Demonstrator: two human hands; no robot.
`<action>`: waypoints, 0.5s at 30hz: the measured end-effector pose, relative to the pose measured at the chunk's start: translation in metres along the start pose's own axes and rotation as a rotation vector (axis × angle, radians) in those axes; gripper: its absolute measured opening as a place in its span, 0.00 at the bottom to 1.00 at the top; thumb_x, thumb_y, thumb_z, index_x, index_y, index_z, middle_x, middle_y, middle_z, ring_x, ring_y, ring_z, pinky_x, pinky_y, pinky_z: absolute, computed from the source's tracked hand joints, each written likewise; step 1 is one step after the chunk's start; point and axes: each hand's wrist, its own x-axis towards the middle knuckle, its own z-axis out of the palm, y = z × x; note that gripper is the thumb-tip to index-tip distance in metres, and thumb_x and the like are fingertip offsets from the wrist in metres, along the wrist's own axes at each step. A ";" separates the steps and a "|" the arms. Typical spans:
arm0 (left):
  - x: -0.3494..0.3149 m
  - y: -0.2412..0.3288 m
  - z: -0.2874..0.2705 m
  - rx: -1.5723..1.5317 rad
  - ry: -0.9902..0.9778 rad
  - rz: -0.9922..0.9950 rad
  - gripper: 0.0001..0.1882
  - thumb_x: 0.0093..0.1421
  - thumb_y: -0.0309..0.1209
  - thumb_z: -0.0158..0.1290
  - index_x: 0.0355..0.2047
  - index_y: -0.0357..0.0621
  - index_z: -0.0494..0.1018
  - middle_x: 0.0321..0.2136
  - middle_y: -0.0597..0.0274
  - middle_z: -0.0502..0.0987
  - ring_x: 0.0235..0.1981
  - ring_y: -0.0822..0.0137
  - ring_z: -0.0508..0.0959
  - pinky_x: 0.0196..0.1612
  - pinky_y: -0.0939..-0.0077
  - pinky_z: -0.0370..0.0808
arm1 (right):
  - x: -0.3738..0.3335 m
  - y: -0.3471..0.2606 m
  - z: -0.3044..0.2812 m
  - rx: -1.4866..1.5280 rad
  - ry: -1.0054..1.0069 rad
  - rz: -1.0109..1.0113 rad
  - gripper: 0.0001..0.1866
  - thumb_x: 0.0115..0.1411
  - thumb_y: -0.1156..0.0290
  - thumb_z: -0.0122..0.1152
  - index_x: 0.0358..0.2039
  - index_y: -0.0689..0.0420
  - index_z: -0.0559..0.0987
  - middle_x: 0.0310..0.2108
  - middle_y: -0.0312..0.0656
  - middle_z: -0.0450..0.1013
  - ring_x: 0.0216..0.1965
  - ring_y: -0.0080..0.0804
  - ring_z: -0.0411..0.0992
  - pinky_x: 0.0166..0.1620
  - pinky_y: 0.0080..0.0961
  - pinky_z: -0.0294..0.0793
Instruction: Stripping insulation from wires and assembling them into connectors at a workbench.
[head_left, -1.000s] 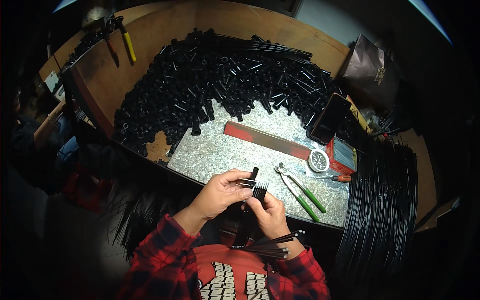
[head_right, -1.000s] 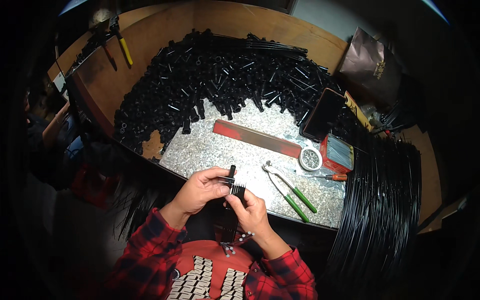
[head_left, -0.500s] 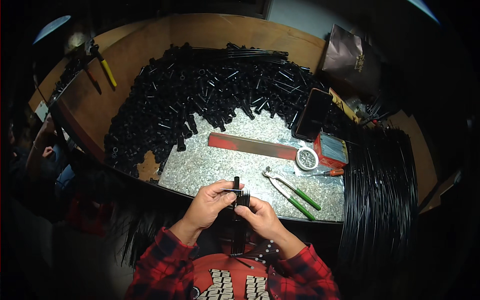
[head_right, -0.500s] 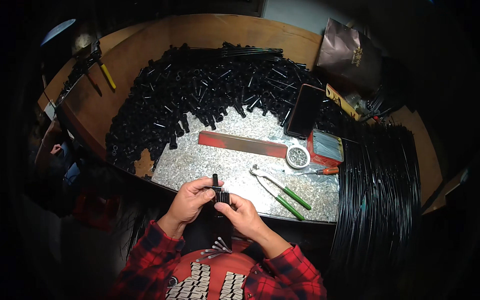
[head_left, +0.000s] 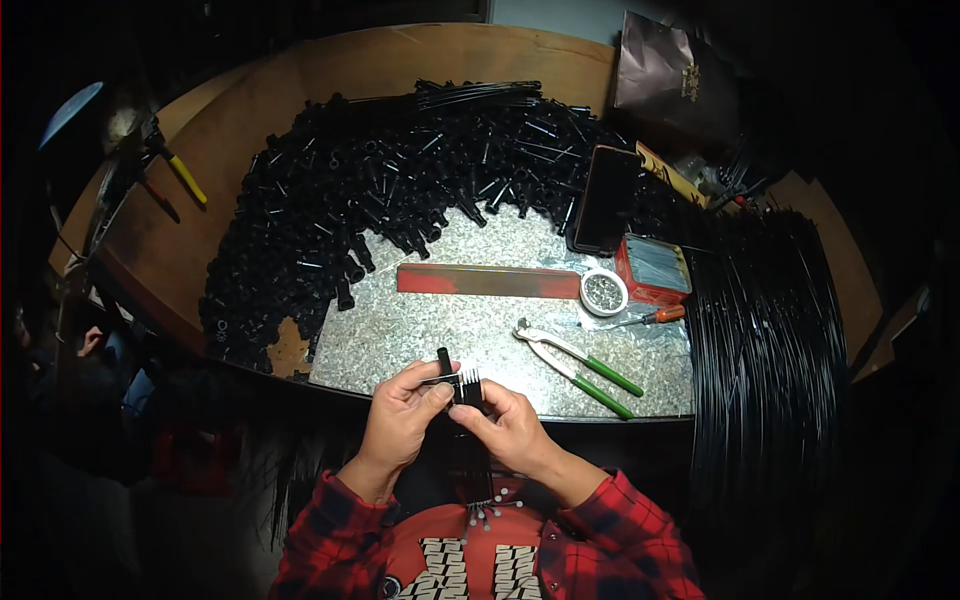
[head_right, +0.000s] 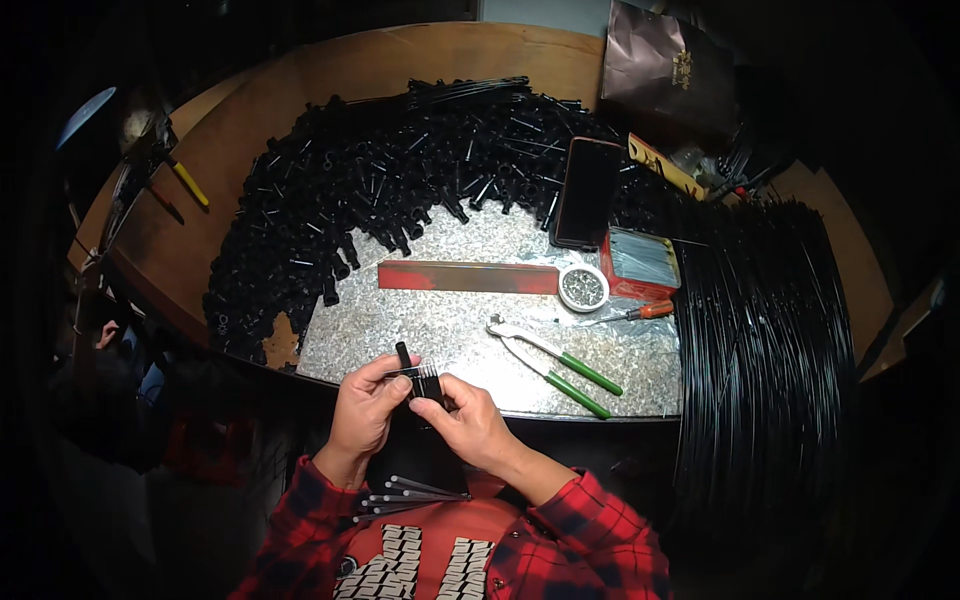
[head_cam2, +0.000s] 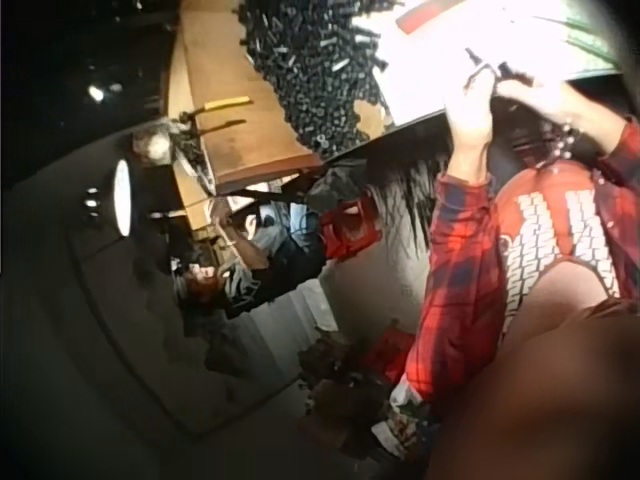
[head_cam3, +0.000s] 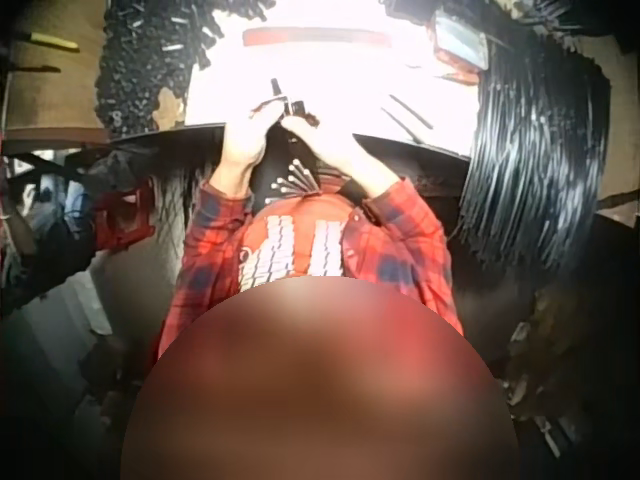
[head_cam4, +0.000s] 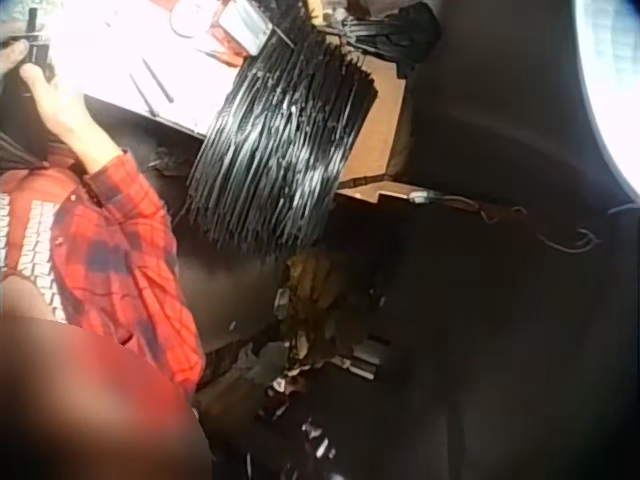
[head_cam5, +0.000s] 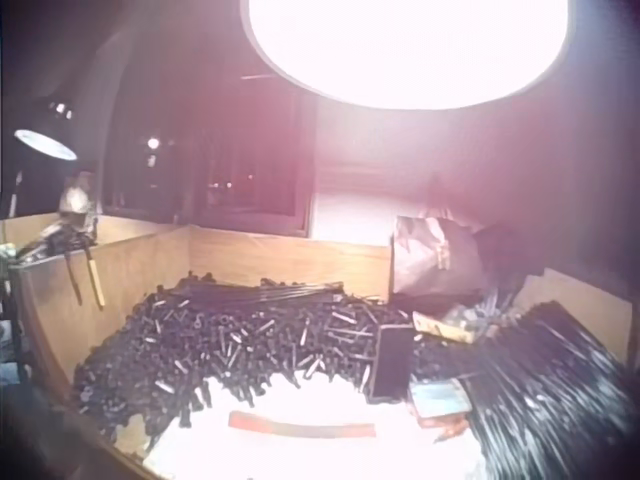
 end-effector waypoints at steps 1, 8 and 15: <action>0.000 0.000 0.000 -0.019 0.009 -0.007 0.13 0.60 0.21 0.52 0.45 0.29 0.71 0.38 0.63 0.69 0.40 0.74 0.73 0.45 0.82 0.70 | 0.000 0.001 0.001 0.005 0.006 0.002 0.09 0.60 0.68 0.60 0.31 0.61 0.74 0.21 0.28 0.67 0.22 0.11 0.60 0.24 0.16 0.61; -0.002 -0.002 0.003 -0.037 0.053 -0.042 0.14 0.60 0.20 0.51 0.46 0.28 0.70 0.40 0.62 0.70 0.41 0.73 0.73 0.46 0.82 0.70 | -0.001 0.001 0.001 -0.112 0.067 -0.082 0.12 0.57 0.67 0.62 0.28 0.62 0.72 0.18 0.37 0.66 0.18 0.17 0.60 0.21 0.20 0.61; -0.001 -0.004 0.005 -0.007 0.084 0.012 0.14 0.59 0.22 0.52 0.46 0.30 0.71 0.37 0.64 0.73 0.37 0.76 0.74 0.42 0.84 0.70 | -0.001 -0.002 0.000 -0.221 0.113 -0.115 0.11 0.56 0.68 0.63 0.25 0.60 0.71 0.18 0.29 0.62 0.21 0.13 0.56 0.22 0.18 0.57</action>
